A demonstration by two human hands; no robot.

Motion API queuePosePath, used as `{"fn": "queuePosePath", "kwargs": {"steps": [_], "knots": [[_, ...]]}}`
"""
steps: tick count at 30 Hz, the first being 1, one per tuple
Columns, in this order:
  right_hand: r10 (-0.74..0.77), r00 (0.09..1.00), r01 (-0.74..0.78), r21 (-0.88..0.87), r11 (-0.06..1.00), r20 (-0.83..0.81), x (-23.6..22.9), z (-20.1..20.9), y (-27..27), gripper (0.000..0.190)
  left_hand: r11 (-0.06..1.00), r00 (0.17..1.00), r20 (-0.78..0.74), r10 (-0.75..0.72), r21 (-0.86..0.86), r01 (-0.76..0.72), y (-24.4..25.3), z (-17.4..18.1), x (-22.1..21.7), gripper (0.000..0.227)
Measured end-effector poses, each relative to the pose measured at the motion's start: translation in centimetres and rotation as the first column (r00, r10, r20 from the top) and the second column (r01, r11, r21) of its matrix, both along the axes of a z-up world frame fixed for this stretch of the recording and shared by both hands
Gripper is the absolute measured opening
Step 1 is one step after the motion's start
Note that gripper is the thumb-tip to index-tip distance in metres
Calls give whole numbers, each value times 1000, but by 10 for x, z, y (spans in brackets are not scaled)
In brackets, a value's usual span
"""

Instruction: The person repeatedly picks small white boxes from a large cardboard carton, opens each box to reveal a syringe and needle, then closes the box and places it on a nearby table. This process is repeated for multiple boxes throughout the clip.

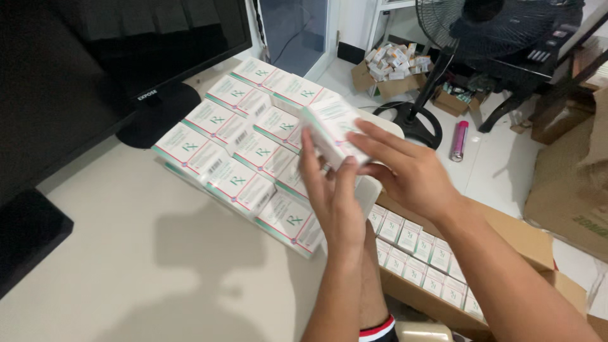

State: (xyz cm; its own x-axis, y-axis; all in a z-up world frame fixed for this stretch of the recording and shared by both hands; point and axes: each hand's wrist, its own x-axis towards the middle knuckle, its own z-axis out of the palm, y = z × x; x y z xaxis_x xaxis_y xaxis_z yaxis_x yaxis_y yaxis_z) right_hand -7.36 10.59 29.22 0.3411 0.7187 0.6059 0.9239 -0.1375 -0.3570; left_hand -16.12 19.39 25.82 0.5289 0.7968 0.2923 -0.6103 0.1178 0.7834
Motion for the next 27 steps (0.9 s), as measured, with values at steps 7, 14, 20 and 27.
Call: {"fn": "queuePosePath", "kwargs": {"steps": [7,14,20,27], "knots": [[245,965,-233,-132,964,89,9,-17,87,50,958,953,-102,285,11,-286,9,-23,-19,68],[162,966,-118,-212,970,203,21,-31,90,54,962,954,-136,268,95,-257,6,-25,-18,67],[107,970,-60,-208,976,220,30,-37,98,45,977,966,-144,213,58,-206,1,-23,-15,67],[104,977,-77,-146,986,188,20,-25,76,48,940,954,-107,281,229,-251,-10,-12,-13,63]]}}
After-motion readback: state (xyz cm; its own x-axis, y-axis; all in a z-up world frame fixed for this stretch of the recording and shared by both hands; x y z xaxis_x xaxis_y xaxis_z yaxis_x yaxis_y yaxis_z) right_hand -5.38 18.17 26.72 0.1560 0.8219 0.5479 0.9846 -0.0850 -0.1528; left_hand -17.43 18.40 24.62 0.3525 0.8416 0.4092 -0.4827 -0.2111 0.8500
